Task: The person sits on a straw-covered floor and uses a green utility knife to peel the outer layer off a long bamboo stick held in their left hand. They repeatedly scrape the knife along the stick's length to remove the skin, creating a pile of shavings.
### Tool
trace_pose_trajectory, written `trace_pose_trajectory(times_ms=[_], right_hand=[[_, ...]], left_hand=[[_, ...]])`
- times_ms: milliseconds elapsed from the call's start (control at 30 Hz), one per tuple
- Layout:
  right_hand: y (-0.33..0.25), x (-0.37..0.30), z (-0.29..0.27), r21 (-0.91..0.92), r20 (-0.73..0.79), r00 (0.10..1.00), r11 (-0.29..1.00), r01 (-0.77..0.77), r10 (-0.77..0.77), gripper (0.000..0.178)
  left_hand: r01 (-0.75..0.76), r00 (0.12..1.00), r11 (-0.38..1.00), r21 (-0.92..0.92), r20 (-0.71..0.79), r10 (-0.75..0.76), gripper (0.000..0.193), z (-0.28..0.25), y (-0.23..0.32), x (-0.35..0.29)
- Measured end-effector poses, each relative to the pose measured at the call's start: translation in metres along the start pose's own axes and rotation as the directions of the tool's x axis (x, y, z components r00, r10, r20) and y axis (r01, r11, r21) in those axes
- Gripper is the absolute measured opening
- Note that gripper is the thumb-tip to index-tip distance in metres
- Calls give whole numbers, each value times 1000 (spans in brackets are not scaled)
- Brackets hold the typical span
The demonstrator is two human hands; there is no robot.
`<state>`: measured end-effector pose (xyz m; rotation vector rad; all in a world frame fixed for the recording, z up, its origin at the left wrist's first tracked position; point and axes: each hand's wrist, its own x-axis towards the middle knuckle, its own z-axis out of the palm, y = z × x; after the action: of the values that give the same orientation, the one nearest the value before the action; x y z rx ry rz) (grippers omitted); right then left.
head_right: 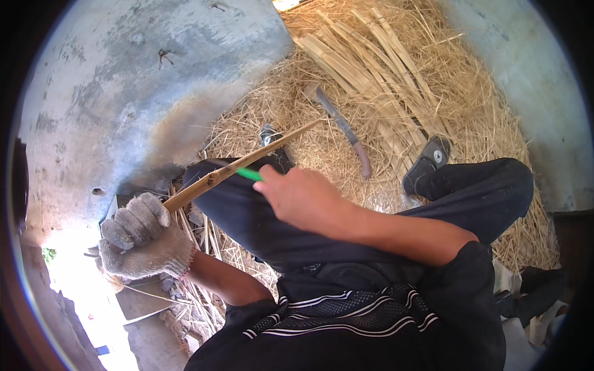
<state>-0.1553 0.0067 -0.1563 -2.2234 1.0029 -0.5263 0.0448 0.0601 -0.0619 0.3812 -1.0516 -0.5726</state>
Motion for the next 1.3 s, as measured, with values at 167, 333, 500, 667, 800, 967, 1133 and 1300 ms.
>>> trace_pose_trajectory(times_ms=[167,333,500,667,800,967,1133,1300], right_hand=[[43,2,29,-58,-38,986,985,-162,160,29],[19,-1,20,11,11,997,997,-73,73,28],[92,11,45,-39,-22,962,962,-272,271,28],[55,13,36,40,-12,991,990,-134,135,29],[43,20,43,-11,-162,987,1000,-10,8,29],[43,30,62,-146,-214,975,989,26,-58,30],[99,46,91,-133,-81,983,976,-172,162,29],[233,-3,65,-389,-65,903,823,-415,425,29]], left_hand=[[3,999,1000,12,-48,-2,37,4,0,2],[-22,997,999,31,-78,25,35,1,-3,-1],[3,998,1000,-13,-56,-4,34,0,-4,4],[-42,997,999,1,-58,42,38,7,-7,1],[-34,984,998,43,-173,41,36,11,-9,7],[3,950,997,71,-311,19,34,-4,-2,9],[10,893,999,43,-449,11,34,-25,0,7],[-23,913,998,64,-406,47,34,-18,10,8]])
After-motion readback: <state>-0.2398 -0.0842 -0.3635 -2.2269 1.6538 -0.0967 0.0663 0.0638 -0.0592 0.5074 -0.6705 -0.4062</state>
